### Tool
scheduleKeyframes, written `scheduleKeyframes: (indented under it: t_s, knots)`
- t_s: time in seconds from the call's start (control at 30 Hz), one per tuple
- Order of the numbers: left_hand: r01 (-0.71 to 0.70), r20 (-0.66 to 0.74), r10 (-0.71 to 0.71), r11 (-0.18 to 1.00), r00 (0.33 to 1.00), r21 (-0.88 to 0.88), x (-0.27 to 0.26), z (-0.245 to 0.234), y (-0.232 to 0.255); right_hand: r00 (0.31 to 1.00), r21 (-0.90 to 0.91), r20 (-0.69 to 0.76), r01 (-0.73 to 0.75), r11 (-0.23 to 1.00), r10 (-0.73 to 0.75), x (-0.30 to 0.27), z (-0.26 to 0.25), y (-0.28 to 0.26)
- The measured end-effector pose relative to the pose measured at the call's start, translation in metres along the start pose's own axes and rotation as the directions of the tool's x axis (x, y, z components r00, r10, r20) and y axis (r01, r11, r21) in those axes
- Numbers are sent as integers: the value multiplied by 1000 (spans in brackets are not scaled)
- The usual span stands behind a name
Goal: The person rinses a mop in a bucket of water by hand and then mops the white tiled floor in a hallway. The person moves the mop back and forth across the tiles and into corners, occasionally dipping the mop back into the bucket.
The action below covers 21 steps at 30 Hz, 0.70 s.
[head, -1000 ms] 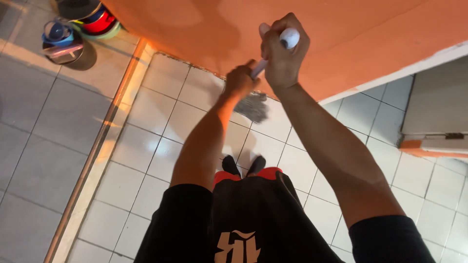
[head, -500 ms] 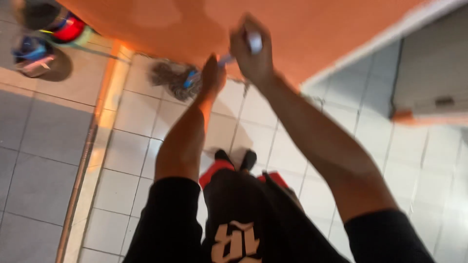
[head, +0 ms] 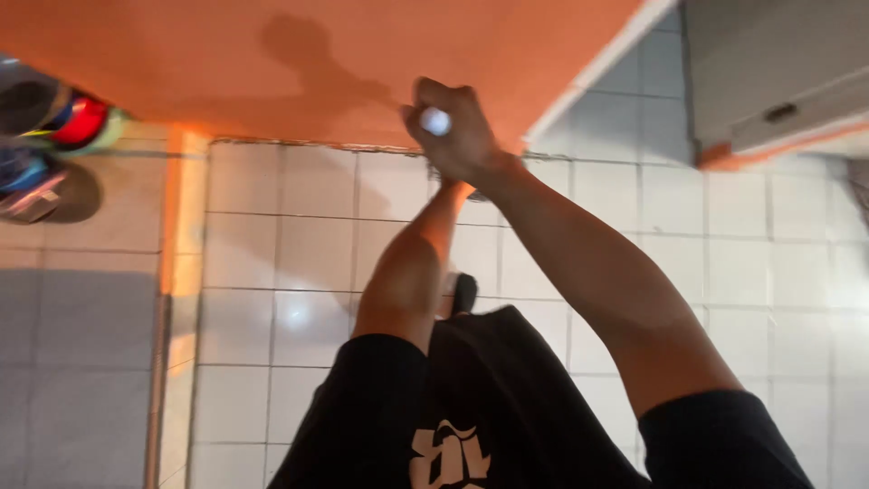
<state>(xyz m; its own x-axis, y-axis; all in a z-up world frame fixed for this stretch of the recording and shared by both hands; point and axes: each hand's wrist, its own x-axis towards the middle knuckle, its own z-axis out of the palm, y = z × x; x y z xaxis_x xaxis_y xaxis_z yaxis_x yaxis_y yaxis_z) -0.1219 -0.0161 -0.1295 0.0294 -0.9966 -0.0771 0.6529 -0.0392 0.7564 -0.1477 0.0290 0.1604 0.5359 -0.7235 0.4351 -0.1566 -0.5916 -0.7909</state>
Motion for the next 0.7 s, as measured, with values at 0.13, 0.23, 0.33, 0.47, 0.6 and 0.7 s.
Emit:
scheduleKeyframes:
  t_s: [0.13,0.23,0.33,0.47,0.6,0.7]
  knots:
    - [-2,-101,32,959,994,282,-21,-16,85,994,125,-104,49,991,-36,15,33,-19]
    - [144,-138,-43,420,989,896,-68,-30,165,986,223,-167,50,973,-13,22,65,-40]
    - [90,-107,98,158,989,983,-89,-57,233,972,440,-237,110,891,-3,41,96,-57]
    - [209,-218,187,66,958,976,-106,-143,268,964,685,-261,143,714,58,48,157,-55]
    - [245,-192,331,-126,924,961,-124,-258,279,984,693,-164,65,718,69,52,231,-46]
    - [372,-306,460,-56,834,927,-157,-301,280,990,741,-48,-54,669,134,55,274,-49]
